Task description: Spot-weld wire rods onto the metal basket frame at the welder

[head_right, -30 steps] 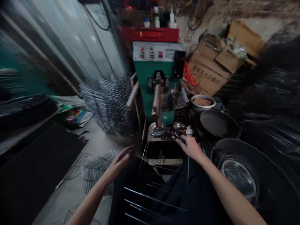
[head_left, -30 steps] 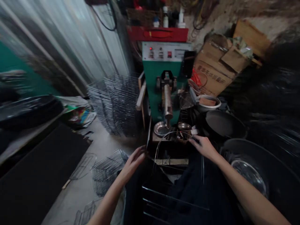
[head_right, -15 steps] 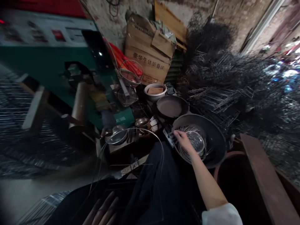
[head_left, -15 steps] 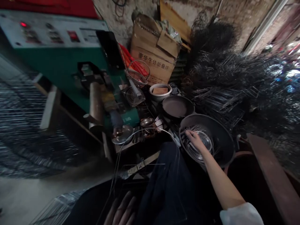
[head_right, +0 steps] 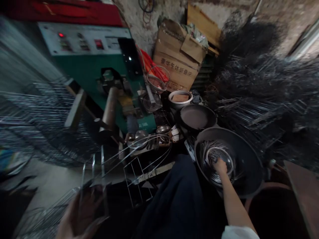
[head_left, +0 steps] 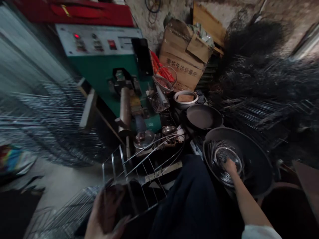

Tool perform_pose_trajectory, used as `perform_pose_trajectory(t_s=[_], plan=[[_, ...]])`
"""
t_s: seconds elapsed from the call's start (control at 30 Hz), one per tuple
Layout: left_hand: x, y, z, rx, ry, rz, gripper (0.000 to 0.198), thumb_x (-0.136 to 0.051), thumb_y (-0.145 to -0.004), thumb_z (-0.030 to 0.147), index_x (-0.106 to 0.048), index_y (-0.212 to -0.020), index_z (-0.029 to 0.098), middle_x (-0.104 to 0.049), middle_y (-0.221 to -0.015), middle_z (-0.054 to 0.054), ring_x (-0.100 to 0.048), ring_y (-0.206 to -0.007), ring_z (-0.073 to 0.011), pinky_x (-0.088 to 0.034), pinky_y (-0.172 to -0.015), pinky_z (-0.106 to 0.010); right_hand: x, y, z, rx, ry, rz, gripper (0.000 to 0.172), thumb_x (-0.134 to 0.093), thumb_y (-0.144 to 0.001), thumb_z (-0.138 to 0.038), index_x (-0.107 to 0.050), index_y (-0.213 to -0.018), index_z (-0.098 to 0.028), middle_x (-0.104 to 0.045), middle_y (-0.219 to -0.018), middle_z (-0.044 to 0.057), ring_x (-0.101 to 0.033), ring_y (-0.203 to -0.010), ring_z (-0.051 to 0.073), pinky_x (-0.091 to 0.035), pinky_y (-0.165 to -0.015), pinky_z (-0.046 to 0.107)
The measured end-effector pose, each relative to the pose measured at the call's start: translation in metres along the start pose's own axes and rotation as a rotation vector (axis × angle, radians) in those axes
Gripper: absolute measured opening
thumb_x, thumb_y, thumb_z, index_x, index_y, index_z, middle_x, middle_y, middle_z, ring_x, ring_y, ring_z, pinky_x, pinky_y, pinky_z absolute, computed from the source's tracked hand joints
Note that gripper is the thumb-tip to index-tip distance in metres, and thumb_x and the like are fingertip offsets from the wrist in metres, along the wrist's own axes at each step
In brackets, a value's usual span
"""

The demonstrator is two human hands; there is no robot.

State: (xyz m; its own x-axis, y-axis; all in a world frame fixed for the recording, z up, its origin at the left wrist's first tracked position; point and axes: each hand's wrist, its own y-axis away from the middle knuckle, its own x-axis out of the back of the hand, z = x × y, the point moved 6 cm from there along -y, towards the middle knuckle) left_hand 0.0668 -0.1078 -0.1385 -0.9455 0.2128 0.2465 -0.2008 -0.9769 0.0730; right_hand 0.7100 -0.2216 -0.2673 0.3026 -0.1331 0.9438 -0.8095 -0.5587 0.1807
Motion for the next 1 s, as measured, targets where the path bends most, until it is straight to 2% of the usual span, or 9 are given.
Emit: perform_pose_trajectory(t_s=[0.1,0.2,0.27,0.37,0.47,0.57,0.73,0.83,1.0], plan=[[-0.008,-0.020,0.023,-0.066,-0.084,0.032,0.121,-0.087,-0.066,0.047,-0.019,-0.163,0.026,-0.044,-0.160,-0.021,-0.048,-0.145,-0.0472,-0.039,-0.121,-0.066,0.028,-0.006,-0.036,0.101,-0.062,0.088,0.027,-0.060,-0.079,-0.026,-0.073,-0.100,-0.012,-0.075,-0.097,0.024,-0.073,-0.096,0.037,-0.057,-0.079,0.043],[-0.009,-0.038,0.033,-0.132,-0.191,0.037,0.115,-0.085,-0.065,0.039,-0.023,-0.161,0.020,-0.048,-0.155,-0.021,-0.054,-0.141,-0.0439,-0.040,-0.121,-0.064,0.066,0.018,-0.135,0.490,-0.412,0.102,0.026,-0.057,-0.080,-0.034,-0.070,-0.097,-0.018,-0.075,-0.089,0.012,-0.072,-0.086,0.030,-0.058,-0.078,0.038],[-0.005,-0.043,0.033,-0.153,-0.228,0.036,0.112,-0.083,-0.066,0.033,-0.024,-0.161,0.021,-0.050,-0.153,-0.019,-0.056,-0.139,-0.0419,-0.042,-0.121,-0.063,0.087,0.060,-0.222,0.806,-0.592,-0.070,0.026,-0.057,-0.088,-0.039,-0.071,-0.097,-0.019,-0.075,-0.088,0.008,-0.071,-0.083,0.025,-0.058,-0.078,0.035],[0.002,-0.042,0.026,-0.155,-0.224,0.014,0.112,-0.080,-0.067,0.027,-0.020,-0.162,0.022,-0.051,-0.152,-0.018,-0.056,-0.139,-0.0407,-0.043,-0.120,-0.063,0.107,0.139,-0.337,1.206,-0.571,-0.262,0.025,-0.059,-0.097,-0.038,-0.075,-0.105,-0.020,-0.078,-0.106,0.008,-0.073,-0.096,0.024,-0.056,-0.089,0.034],[0.009,-0.038,0.023,-0.171,-0.187,-0.006,0.112,-0.079,-0.068,0.024,-0.018,-0.162,0.022,-0.050,-0.152,-0.020,-0.055,-0.139,-0.0406,-0.041,-0.120,-0.065,0.101,0.198,-0.404,1.548,-0.362,-0.281,0.020,-0.058,-0.101,-0.027,-0.076,-0.109,-0.023,-0.078,-0.113,0.008,-0.070,-0.112,0.025,-0.051,-0.100,0.040],[0.017,-0.037,0.024,-0.183,-0.172,-0.013,0.110,-0.078,-0.067,0.021,-0.021,-0.161,0.022,-0.054,-0.147,-0.018,-0.058,-0.136,-0.0394,-0.042,-0.120,-0.065,0.079,0.219,-0.427,1.692,-0.218,-0.252,0.022,-0.058,-0.100,-0.016,-0.074,-0.113,-0.023,-0.078,-0.112,0.008,-0.065,-0.125,0.026,-0.047,-0.105,0.043],[0.029,-0.046,0.024,-0.206,-0.153,-0.002,0.108,-0.077,-0.064,0.018,-0.025,-0.159,0.020,-0.054,-0.147,-0.018,-0.060,-0.133,-0.0386,-0.046,-0.118,-0.061,0.052,0.217,-0.427,1.695,-0.121,-0.132,0.036,-0.056,-0.100,-0.011,-0.069,-0.130,-0.025,-0.077,-0.119,0.010,-0.064,-0.126,0.028,-0.038,-0.110,0.052],[0.033,-0.052,0.022,-0.219,-0.144,-0.003,0.107,-0.077,-0.065,0.020,-0.025,-0.159,0.018,-0.053,-0.149,-0.020,-0.058,-0.135,-0.0394,-0.046,-0.118,-0.060,0.048,0.218,-0.428,1.711,-0.158,-0.065,0.038,-0.055,-0.100,-0.010,-0.068,-0.131,-0.028,-0.078,-0.118,0.009,-0.064,-0.126,0.027,-0.032,-0.112,0.055],[0.037,-0.057,0.012,-0.234,-0.177,0.005,0.108,-0.076,-0.068,0.022,-0.020,-0.160,0.018,-0.051,-0.151,-0.020,-0.056,-0.138,-0.0389,-0.044,-0.120,-0.060,0.051,0.219,-0.437,1.681,-0.245,-0.013,0.031,-0.056,-0.103,-0.018,-0.071,-0.127,-0.031,-0.080,-0.110,0.008,-0.067,-0.119,0.026,-0.030,-0.108,0.051]])
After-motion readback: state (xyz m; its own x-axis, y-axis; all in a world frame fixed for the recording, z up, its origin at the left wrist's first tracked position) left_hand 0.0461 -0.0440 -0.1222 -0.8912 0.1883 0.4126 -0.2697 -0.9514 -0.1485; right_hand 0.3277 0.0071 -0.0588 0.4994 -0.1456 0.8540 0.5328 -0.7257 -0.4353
